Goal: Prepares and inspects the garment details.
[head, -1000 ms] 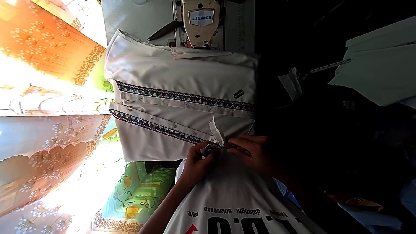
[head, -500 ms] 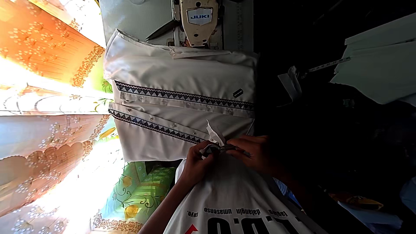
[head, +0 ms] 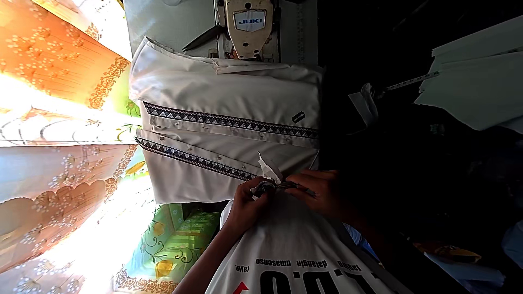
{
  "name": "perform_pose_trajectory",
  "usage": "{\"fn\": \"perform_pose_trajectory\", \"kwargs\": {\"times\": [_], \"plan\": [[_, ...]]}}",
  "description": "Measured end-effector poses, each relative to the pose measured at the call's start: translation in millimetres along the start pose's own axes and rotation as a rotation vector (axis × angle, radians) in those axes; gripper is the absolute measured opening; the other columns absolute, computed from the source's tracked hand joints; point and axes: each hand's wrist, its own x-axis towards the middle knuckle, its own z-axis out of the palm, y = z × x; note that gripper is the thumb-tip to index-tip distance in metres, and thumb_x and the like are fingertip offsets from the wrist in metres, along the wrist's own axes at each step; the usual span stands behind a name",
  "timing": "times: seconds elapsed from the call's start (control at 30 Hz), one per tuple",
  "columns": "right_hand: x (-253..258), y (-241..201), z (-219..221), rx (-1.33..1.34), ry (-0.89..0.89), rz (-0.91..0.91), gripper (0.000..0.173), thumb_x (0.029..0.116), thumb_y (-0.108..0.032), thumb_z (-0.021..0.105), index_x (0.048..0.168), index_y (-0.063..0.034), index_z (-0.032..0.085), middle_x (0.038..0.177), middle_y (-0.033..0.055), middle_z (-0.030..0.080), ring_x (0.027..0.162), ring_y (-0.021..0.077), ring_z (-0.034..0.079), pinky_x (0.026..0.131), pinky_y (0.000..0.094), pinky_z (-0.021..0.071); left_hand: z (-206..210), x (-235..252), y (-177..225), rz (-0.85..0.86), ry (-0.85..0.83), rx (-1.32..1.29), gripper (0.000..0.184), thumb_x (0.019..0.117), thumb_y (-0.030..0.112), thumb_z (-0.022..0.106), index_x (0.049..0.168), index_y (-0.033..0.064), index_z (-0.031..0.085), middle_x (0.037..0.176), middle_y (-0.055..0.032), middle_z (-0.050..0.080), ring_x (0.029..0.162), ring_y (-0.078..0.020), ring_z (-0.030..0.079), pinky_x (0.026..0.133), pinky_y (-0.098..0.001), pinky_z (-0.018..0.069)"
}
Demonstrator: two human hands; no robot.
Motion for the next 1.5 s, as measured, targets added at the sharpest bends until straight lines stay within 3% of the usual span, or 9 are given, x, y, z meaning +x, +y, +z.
{"fn": "perform_pose_trajectory", "kwargs": {"times": [0.37, 0.67, 1.03, 1.17, 1.5], "plan": [[2.8, 1.4, 2.1, 0.009, 0.017, -0.029, 0.032, 0.1002, -0.033, 0.059, 0.099, -0.0066, 0.077, 0.073, 0.0048, 0.067, 0.060, 0.0114, 0.061, 0.055, 0.0229, 0.0480, -0.9, 1.6, -0.4, 0.008, -0.003, 0.044, 0.013, 0.0923, -0.001, 0.059, 0.100, 0.0009, 0.070, 0.094, 0.0090, 0.071, 0.089, 0.0048, 0.065, 0.083, -0.0178, 0.0548], [-0.6, -1.5, 14.1, -0.100, 0.171, -0.111, 0.028, 0.1010, -0.027, 0.061, 0.098, -0.0039, 0.077, 0.071, 0.0084, 0.067, 0.059, 0.0173, 0.063, 0.052, 0.0264, 0.0478, 0.7, 1.9, 0.5, 0.010, 0.026, 0.029, 0.010, 0.0950, 0.001, 0.061, 0.100, 0.0018, 0.070, 0.092, 0.0084, 0.071, 0.087, 0.0032, 0.066, 0.083, -0.0192, 0.0559], [-6.5, -0.8, 14.7, -0.142, 0.137, -0.118, 0.031, 0.1033, -0.026, 0.056, 0.096, -0.0028, 0.075, 0.063, 0.0077, 0.058, 0.050, 0.0186, 0.055, 0.045, 0.0284, 0.0408, 2.7, 0.7, -0.3, 0.074, 0.027, 0.173, 0.009, 0.0949, 0.006, 0.064, 0.096, 0.0003, 0.072, 0.090, 0.0044, 0.070, 0.088, 0.0020, 0.064, 0.084, -0.0196, 0.0539], [-8.7, -2.5, 17.8, -0.122, 0.145, -0.053, 0.032, 0.1033, -0.029, 0.057, 0.097, -0.0029, 0.075, 0.068, 0.0090, 0.063, 0.055, 0.0189, 0.060, 0.048, 0.0284, 0.0458, 2.1, 0.3, -1.0, 0.077, 0.045, 0.155, 0.009, 0.0951, 0.005, 0.065, 0.098, -0.0004, 0.073, 0.092, 0.0028, 0.071, 0.089, 0.0005, 0.066, 0.085, -0.0210, 0.0550], [-10.1, -1.3, 16.7, -0.074, 0.162, -0.032, 0.031, 0.1023, -0.029, 0.059, 0.101, -0.0028, 0.076, 0.071, 0.0088, 0.066, 0.058, 0.0167, 0.061, 0.052, 0.0265, 0.0471, 0.3, 0.2, -2.0, 0.097, 0.007, 0.185, 0.012, 0.0967, 0.005, 0.065, 0.101, -0.0010, 0.074, 0.095, 0.0023, 0.071, 0.092, 0.0008, 0.065, 0.088, -0.0204, 0.0539]]}}
